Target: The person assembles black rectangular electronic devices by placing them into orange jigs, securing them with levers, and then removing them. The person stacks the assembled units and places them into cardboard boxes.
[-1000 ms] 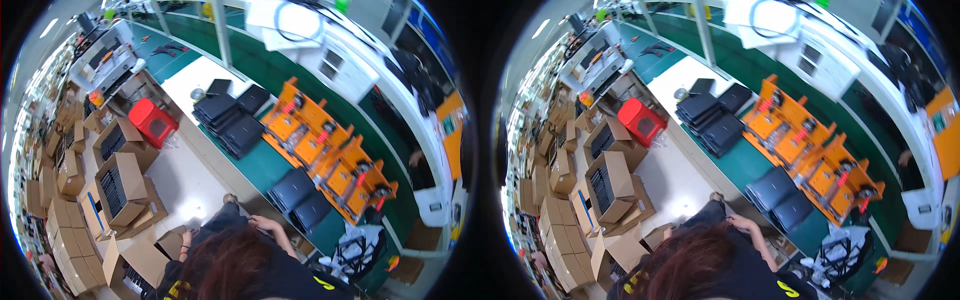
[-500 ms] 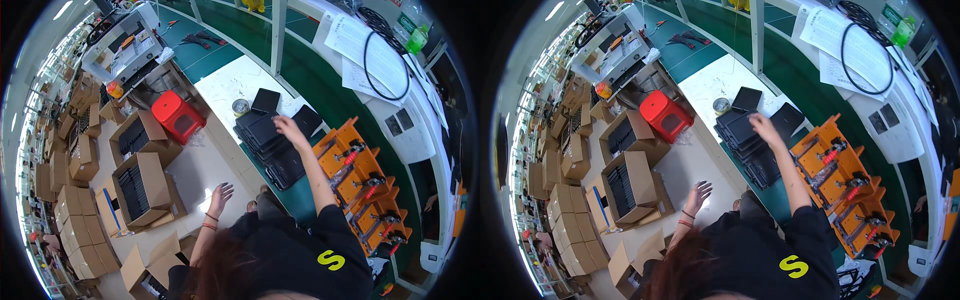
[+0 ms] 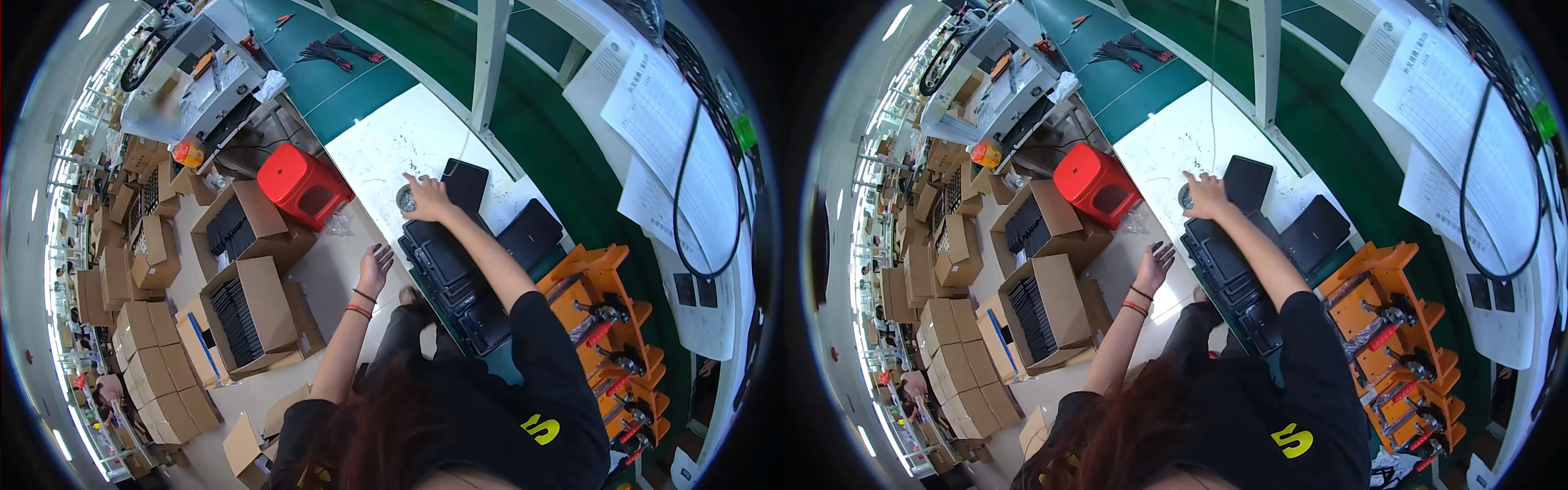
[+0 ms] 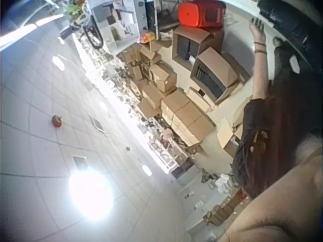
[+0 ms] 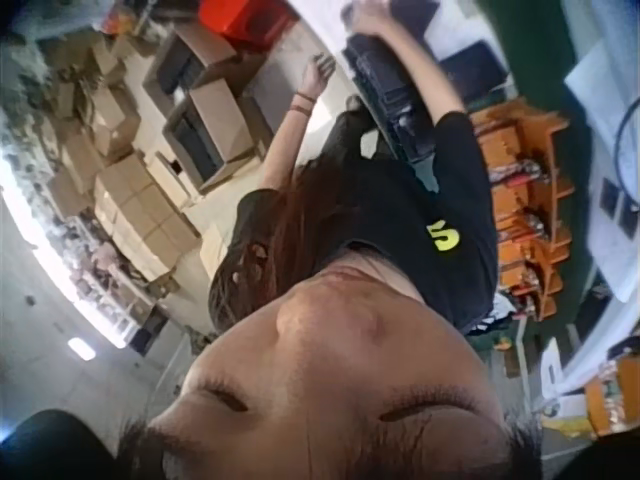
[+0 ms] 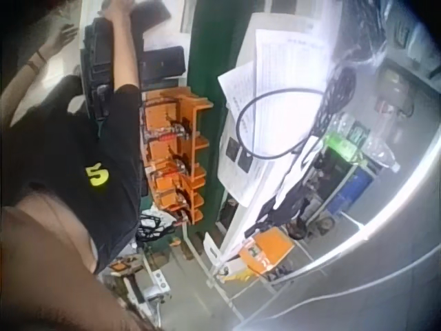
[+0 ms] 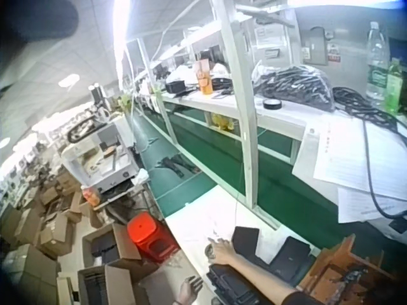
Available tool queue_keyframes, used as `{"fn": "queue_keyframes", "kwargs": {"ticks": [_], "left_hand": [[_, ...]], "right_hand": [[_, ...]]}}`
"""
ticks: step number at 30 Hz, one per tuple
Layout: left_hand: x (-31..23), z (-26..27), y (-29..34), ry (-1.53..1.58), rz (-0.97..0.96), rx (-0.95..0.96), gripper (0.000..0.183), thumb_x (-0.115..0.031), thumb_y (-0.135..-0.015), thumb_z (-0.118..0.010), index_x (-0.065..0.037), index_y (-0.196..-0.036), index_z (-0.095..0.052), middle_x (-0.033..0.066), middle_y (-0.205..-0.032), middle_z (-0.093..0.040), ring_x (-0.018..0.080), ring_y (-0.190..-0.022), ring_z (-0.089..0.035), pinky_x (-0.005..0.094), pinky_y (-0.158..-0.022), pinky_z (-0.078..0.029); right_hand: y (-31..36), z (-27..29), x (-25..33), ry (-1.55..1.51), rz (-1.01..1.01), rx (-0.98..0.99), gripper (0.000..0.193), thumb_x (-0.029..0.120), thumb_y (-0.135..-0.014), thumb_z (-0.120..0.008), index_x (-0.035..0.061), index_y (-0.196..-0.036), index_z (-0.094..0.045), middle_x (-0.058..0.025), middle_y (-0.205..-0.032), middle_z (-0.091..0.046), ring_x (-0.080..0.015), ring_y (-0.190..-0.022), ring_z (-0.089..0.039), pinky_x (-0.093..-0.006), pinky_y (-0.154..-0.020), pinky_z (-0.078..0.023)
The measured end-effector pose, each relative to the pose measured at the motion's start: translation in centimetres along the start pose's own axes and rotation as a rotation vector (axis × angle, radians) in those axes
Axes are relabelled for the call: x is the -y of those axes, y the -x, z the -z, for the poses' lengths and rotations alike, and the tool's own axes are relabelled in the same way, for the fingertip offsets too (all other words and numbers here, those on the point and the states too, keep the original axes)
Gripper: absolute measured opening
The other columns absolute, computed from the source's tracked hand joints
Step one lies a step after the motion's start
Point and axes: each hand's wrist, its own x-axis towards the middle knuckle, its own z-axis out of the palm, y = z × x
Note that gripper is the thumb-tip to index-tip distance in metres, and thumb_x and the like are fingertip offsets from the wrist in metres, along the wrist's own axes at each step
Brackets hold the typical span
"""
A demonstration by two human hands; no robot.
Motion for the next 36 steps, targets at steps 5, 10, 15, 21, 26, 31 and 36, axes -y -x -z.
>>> {"fn": "queue_keyframes", "kwargs": {"ticks": [5, 10, 15, 21, 26, 31, 36], "left_hand": [[-0.5, -1.5, -2.1, -0.091, 0.143, 0.054, 0.042, -0.029, -0.092, -0.041, -0.003, -0.125, -0.041, 0.0158, -0.123, -0.052, 0.0264, -0.112, -0.05, 0.0368, -0.098, -0.039], [0.1, -0.8, -3.3, -0.09, 0.243, 0.138, 0.039, -0.026, -0.093, -0.04, -0.002, -0.124, -0.039, 0.0166, -0.119, -0.053, 0.0256, -0.108, -0.053, 0.0378, -0.094, -0.042], [-1.7, 0.3, -3.7, -0.145, 0.274, 0.163, 0.029, -0.024, -0.094, -0.04, -0.003, -0.113, -0.043, 0.0149, -0.11, -0.056, 0.0243, -0.099, -0.055, 0.039, -0.089, -0.045], [-3.5, 1.5, -4.1, -0.222, 0.356, 0.186, 0.026, -0.028, -0.094, -0.038, -0.008, -0.106, -0.05, 0.0061, -0.099, -0.058, 0.0191, -0.089, -0.057, 0.0348, -0.085, -0.044], [1.9, 1.8, -6.1, -0.327, 0.329, 0.272, 0.032, -0.037, -0.093, -0.038, -0.009, -0.099, -0.052, 0.0041, -0.092, -0.057, 0.0188, -0.092, -0.054, 0.0379, -0.083, -0.041], [3.1, -0.1, -6.6, -0.175, 0.527, 0.301, 0.048, -0.047, -0.092, -0.039, -0.006, -0.115, -0.051, 0.0106, -0.104, -0.058, 0.023, -0.101, -0.05, 0.0388, -0.095, -0.034], [1.7, -3.1, -3.6, -0.315, 0.556, 0.14, 0.053, -0.052, -0.091, -0.041, -0.007, -0.116, -0.053, 0.0095, -0.107, -0.057, 0.0225, -0.098, -0.05, 0.0361, -0.089, -0.04]], "right_hand": [[-2.2, -3.9, 1.2, 0.081, -0.085, -0.008, 0.103, 0.03, -0.057, -0.082, 0.014, -0.141, -0.025, -0.0225, -0.124, -0.042, -0.0388, -0.109, -0.047, -0.0478, -0.089, -0.041], [-4.8, -3.5, -1.0, 0.057, -0.063, -0.098, 0.102, 0.03, -0.057, -0.082, 0.0112, -0.14, -0.025, -0.0199, -0.12, -0.044, -0.0385, -0.103, -0.049, -0.0437, -0.085, -0.046], [-8.7, -2.5, -2.9, 0.021, -0.104, -0.059, 0.105, 0.038, -0.06, -0.08, 0.0105, -0.142, -0.021, -0.0217, -0.121, -0.044, -0.0407, -0.105, -0.047, -0.0469, -0.091, -0.042], [-7.4, -0.9, -9.7, -0.19, -0.436, -0.396, 0.08, 0.048, -0.076, -0.065, 0.0131, -0.138, -0.029, -0.0214, -0.129, -0.04, -0.0423, -0.116, -0.04, -0.0525, -0.097, -0.032], [-4.3, 0.2, -13.3, -0.049, -0.587, 0.114, 0.071, 0.057, -0.08, -0.055, 0.0176, -0.135, -0.037, -0.0183, -0.131, -0.038, -0.0377, -0.124, -0.032, -0.0532, -0.1, -0.023], [-3.5, 0.2, -14.8, -0.033, -0.67, 0.2, 0.082, 0.065, -0.072, -0.059, 0.0162, -0.133, -0.035, -0.0229, -0.131, -0.035, -0.0397, -0.125, -0.029, -0.0531, -0.101, -0.023], [-2.4, 0.4, -15.9, -0.079, -0.726, 0.298, 0.087, 0.071, -0.07, -0.058, 0.008, -0.127, -0.038, -0.0239, -0.131, -0.038, -0.0406, -0.124, -0.037, -0.0532, -0.101, -0.028]]}}
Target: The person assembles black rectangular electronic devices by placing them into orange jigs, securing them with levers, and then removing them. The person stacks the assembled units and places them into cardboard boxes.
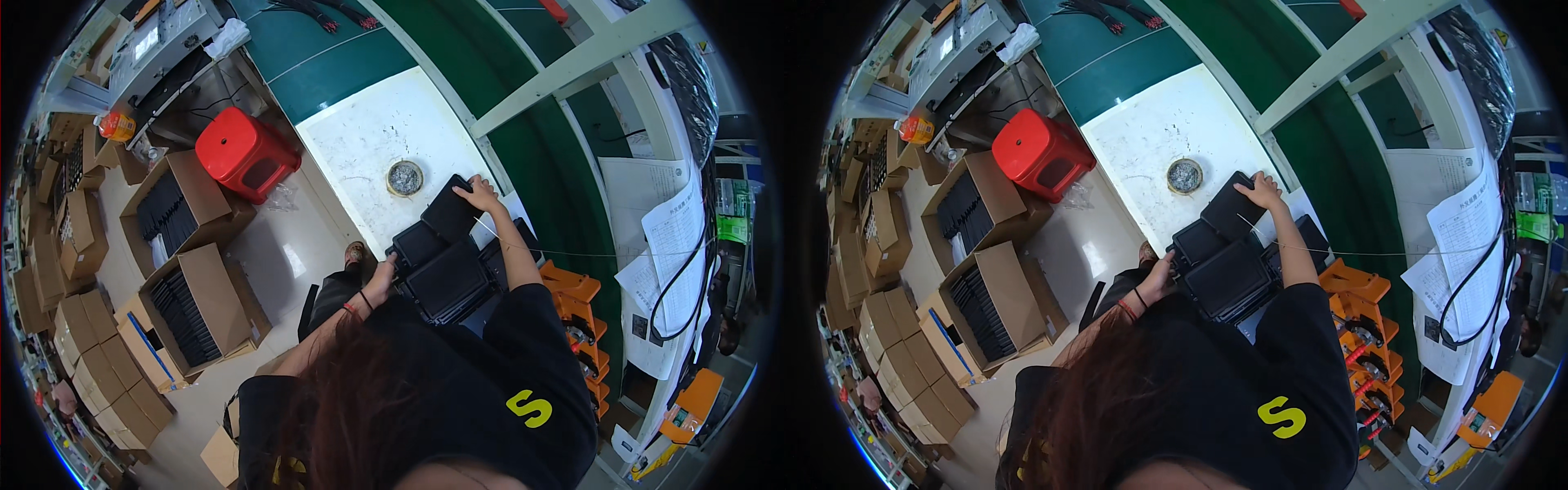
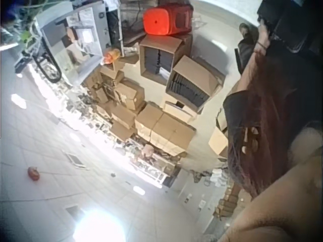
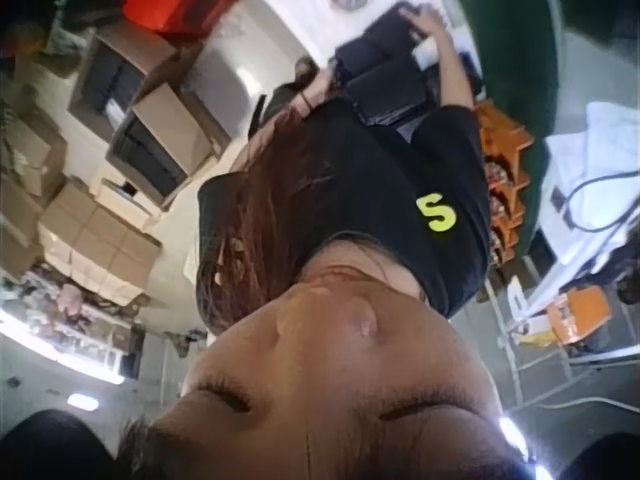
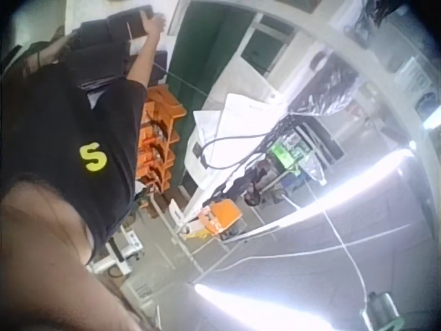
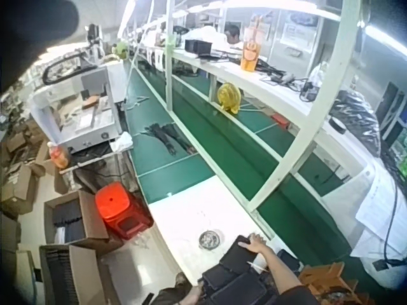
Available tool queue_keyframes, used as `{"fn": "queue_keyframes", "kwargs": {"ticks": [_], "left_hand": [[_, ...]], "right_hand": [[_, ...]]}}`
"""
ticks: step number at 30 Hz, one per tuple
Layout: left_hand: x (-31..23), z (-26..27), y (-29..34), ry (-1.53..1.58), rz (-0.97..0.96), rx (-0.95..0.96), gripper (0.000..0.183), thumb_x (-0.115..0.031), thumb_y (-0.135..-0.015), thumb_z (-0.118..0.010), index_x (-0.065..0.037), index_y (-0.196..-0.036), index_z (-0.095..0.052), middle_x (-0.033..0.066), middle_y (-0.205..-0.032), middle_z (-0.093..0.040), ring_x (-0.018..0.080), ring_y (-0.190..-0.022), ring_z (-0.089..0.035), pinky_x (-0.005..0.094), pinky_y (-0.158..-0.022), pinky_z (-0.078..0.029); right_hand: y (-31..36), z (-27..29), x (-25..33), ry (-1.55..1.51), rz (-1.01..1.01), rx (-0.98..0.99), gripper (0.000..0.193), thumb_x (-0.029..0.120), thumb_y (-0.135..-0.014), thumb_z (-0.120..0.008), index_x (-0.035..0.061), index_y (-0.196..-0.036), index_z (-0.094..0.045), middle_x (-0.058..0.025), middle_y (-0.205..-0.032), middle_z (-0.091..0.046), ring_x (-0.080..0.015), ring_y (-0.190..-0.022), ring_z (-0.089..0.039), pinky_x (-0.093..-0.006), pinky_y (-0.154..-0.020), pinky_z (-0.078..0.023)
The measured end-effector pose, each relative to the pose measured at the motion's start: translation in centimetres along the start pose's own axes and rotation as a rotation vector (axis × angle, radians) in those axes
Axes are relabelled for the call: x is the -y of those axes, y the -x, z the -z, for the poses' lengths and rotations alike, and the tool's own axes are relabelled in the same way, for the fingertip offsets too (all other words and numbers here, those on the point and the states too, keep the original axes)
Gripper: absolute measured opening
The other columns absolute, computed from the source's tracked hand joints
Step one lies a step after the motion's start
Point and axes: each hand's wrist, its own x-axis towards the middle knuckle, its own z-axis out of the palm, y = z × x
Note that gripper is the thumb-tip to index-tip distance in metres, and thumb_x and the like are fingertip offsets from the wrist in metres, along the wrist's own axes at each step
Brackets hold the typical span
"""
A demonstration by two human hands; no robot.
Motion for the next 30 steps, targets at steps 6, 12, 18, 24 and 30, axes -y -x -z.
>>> {"fn": "queue_keyframes", "kwargs": {"ticks": [6, 12, 18, 24, 30], "left_hand": [[1.6, -2.3, -0.4, -0.043, -0.148, -0.175, 0.071, -0.052, -0.09, -0.044, 0.006, -0.13, -0.036, 0.0211, -0.131, -0.04, 0.0298, -0.119, -0.042, 0.0382, -0.098, -0.037], [1.4, -3.6, 0.9, -0.579, -0.197, -0.27, 0.078, -0.045, -0.086, -0.054, 0.01, -0.133, -0.025, 0.0263, -0.136, -0.028, 0.0344, -0.128, -0.029, 0.0404, -0.105, -0.028], [0.0, -5.5, 5.9, -1.043, -1.082, -0.435, 0.074, -0.035, -0.08, -0.06, 0.008, -0.131, -0.029, 0.0245, -0.131, -0.032, 0.0385, -0.123, -0.029, 0.0463, -0.102, -0.026], [1.3, -5.2, 4.4, -1.443, -1.105, -0.201, 0.063, -0.033, -0.079, -0.06, 0.006, -0.126, -0.041, 0.019, -0.12, -0.041, 0.0349, -0.11, -0.039, 0.0444, -0.092, -0.033], [1.3, -5.7, 4.9, -1.563, -1.158, -0.018, 0.059, -0.033, -0.079, -0.06, 0.003, -0.123, -0.045, 0.0193, -0.118, -0.043, 0.0355, -0.108, -0.04, 0.0444, -0.091, -0.033]], "right_hand": [[-0.9, -1.9, -2.0, -0.188, 0.068, -0.056, 0.087, 0.066, -0.071, -0.062, 0.0023, -0.125, -0.04, -0.028, -0.121, -0.042, -0.0397, -0.117, -0.042, -0.0422, -0.098, -0.035], [-0.8, -2.3, -3.1, -0.261, 0.068, -0.072, 0.086, 0.065, -0.071, -0.063, 0.0019, -0.125, -0.041, -0.0275, -0.123, -0.037, -0.042, -0.12, -0.037, -0.0445, -0.102, -0.032], [-0.8, -2.7, -3.9, -0.339, 0.045, -0.091, 0.087, 0.065, -0.072, -0.062, -0.0027, -0.123, -0.043, -0.0262, -0.127, -0.036, -0.0413, -0.121, -0.036, -0.0446, -0.102, -0.032], [-0.8, -2.5, -3.1, -0.387, -0.063, -0.099, 0.086, 0.064, -0.07, -0.064, -0.0017, -0.122, -0.045, -0.0269, -0.127, -0.04, -0.0412, -0.121, -0.038, -0.0443, -0.101, -0.034], [-0.3, -4.3, -2.6, -0.516, 0.074, -0.03, 0.082, 0.061, -0.069, -0.067, 0.0, -0.12, -0.045, -0.0256, -0.121, -0.046, -0.0401, -0.115, -0.044, -0.0444, -0.096, -0.037]]}}
